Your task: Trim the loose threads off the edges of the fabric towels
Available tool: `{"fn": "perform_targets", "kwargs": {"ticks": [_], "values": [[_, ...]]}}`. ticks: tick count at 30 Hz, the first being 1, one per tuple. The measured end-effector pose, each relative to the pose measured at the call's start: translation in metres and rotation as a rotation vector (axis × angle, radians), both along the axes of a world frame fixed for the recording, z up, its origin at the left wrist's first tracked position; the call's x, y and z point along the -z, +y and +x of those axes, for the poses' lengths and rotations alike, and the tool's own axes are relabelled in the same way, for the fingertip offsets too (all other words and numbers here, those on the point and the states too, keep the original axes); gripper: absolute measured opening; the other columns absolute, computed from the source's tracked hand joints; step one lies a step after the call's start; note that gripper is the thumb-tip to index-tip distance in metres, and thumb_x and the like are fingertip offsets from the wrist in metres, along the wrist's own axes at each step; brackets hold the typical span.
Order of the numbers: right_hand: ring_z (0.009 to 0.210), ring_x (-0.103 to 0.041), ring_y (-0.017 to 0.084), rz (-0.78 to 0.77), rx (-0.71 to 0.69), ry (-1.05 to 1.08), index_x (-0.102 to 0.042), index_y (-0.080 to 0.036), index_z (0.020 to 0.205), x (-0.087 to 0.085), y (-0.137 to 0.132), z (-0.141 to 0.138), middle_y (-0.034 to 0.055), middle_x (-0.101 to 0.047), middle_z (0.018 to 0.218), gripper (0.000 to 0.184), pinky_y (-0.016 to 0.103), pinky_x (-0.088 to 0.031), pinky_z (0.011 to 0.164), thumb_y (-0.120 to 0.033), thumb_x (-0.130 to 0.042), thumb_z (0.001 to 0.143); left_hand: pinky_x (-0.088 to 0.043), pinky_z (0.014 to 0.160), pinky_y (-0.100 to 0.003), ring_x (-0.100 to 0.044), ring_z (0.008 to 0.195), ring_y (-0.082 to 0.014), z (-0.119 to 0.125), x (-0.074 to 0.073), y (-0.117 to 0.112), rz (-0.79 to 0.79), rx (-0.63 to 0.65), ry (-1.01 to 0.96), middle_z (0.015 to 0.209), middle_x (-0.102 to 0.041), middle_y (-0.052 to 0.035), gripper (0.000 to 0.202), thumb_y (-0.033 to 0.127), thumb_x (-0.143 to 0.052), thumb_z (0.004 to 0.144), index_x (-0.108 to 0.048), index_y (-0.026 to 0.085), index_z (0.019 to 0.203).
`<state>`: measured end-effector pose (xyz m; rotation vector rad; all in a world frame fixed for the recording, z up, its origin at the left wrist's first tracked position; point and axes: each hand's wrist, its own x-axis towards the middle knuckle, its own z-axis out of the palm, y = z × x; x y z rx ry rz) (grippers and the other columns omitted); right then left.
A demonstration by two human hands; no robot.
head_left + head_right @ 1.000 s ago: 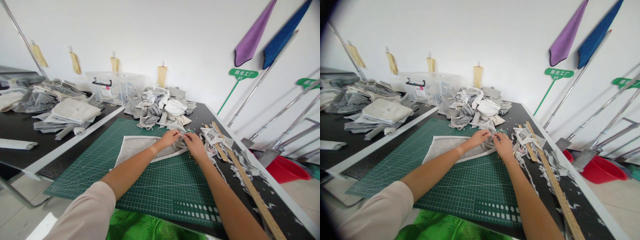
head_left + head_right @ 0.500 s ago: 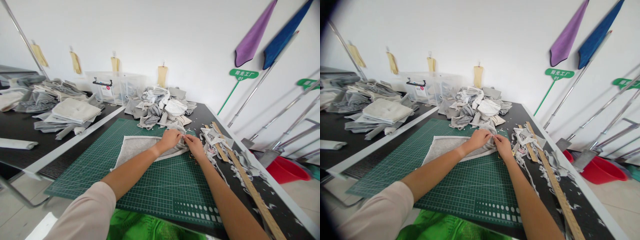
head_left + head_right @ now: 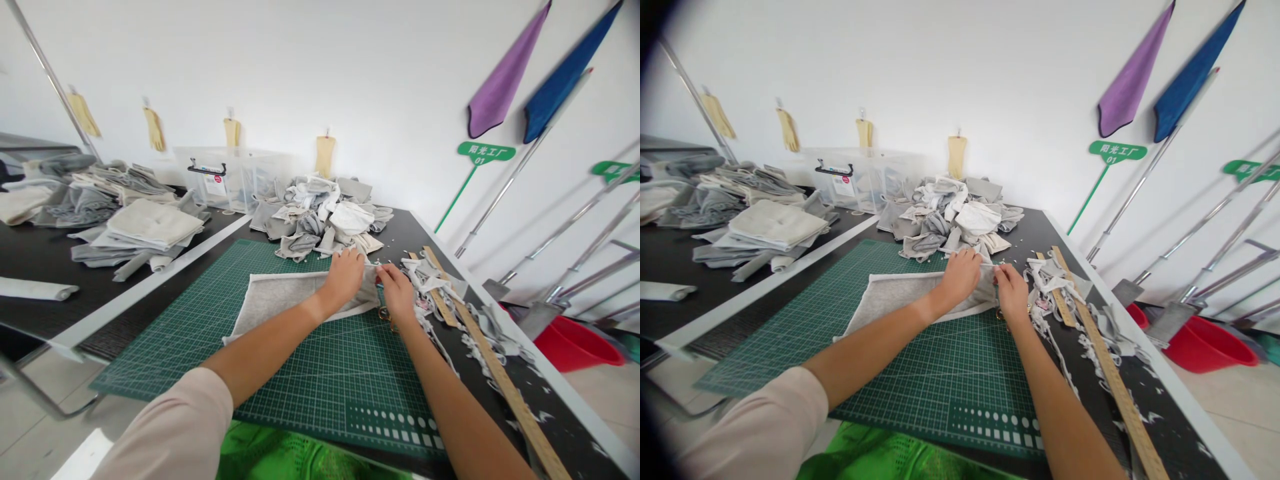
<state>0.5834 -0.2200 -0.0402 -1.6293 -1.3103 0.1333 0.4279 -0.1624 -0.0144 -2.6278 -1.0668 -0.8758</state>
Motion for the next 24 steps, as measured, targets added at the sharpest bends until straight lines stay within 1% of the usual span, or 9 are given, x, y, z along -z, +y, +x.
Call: {"fn": "perform_targets", "kwargs": {"ticks": [3, 6, 9, 11, 13, 15, 19, 24], "values": [[0.079, -0.061, 0.021, 0.015, 0.048, -0.044, -0.065, -0.021, 0.091, -0.003, -0.003, -0.006, 0.0035, -0.07, 0.084, 0.044, 0.031, -0.041, 0.075, -0.056, -0.041, 0.102, -0.043, 0.092, -0.043, -0.056, 0.109, -0.0303, -0.001, -0.001, 0.002, -0.036, -0.029, -0.003, 0.115, -0.063, -0.0155, 0.02, 0.016, -0.049, 0.1, -0.066, 0.012, 0.109], [0.081, -0.062, 0.021, 0.04, 0.106, -0.078, -0.065, -0.021, 0.096, -0.002, -0.004, -0.006, 0.0051, -0.071, 0.087, 0.046, 0.03, -0.04, 0.075, -0.057, -0.038, 0.104, -0.045, 0.091, -0.041, -0.055, 0.112, -0.0309, -0.005, -0.006, 0.006, -0.077, -0.073, -0.018, 0.118, -0.063, -0.0168, 0.023, 0.014, -0.047, 0.1, -0.07, 0.013, 0.101], [0.084, -0.061, 0.022, 0.072, 0.183, -0.112, -0.065, -0.02, 0.098, -0.004, -0.005, -0.003, 0.0064, -0.071, 0.089, 0.049, 0.031, -0.04, 0.076, -0.059, -0.035, 0.105, -0.047, 0.085, -0.037, -0.059, 0.108, -0.0295, -0.013, -0.017, 0.015, -0.151, -0.155, -0.036, 0.117, -0.065, -0.0175, 0.03, 0.01, -0.043, 0.099, -0.073, 0.013, 0.097], [0.085, -0.061, 0.023, 0.089, 0.234, -0.123, -0.065, -0.02, 0.1, -0.006, -0.007, -0.002, 0.007, -0.071, 0.091, 0.051, 0.031, -0.039, 0.076, -0.06, -0.033, 0.105, -0.047, 0.082, -0.036, -0.063, 0.1, -0.0282, -0.02, -0.026, 0.022, -0.211, -0.214, -0.049, 0.112, -0.067, -0.018, 0.033, 0.008, -0.041, 0.099, -0.074, 0.011, 0.098], [0.084, -0.061, 0.023, 0.109, 0.288, -0.123, -0.065, -0.02, 0.1, -0.009, -0.009, -0.002, 0.007, -0.071, 0.09, 0.052, 0.031, -0.038, 0.076, -0.06, -0.032, 0.106, -0.047, 0.083, -0.035, -0.066, 0.097, -0.0279, -0.027, -0.035, 0.029, -0.247, -0.262, -0.067, 0.108, -0.069, -0.0191, 0.036, 0.008, -0.039, 0.099, -0.074, 0.009, 0.101], [0.083, -0.061, 0.023, 0.135, 0.325, -0.113, -0.064, -0.02, 0.101, -0.012, -0.011, -0.004, 0.0063, -0.071, 0.087, 0.051, 0.032, -0.037, 0.076, -0.059, -0.032, 0.107, -0.047, 0.085, -0.035, -0.067, 0.1, -0.0288, -0.035, -0.045, 0.035, -0.25, -0.3, -0.086, 0.108, -0.07, -0.0204, 0.036, 0.007, -0.038, 0.099, -0.074, 0.008, 0.102], [0.084, -0.062, 0.023, 0.21, 0.351, -0.104, -0.063, -0.02, 0.105, -0.017, -0.014, -0.007, 0.0057, -0.07, 0.084, 0.048, 0.032, -0.039, 0.078, -0.057, -0.032, 0.108, -0.048, 0.086, -0.036, -0.067, 0.105, -0.0318, -0.054, -0.061, 0.047, -0.199, -0.384, -0.119, 0.11, -0.07, -0.0214, 0.037, 0.008, -0.038, 0.099, -0.075, 0.008, 0.104], [0.085, -0.064, 0.024, 0.309, 0.434, -0.089, -0.061, -0.019, 0.106, -0.028, -0.019, -0.011, 0.0063, -0.07, 0.083, 0.047, 0.035, -0.04, 0.082, -0.056, -0.032, 0.108, -0.049, 0.086, -0.038, -0.066, 0.106, -0.0324, -0.083, -0.072, 0.068, -0.157, -0.488, -0.151, 0.11, -0.071, -0.0196, 0.04, 0.01, -0.038, 0.097, -0.077, 0.012, 0.107]]}}
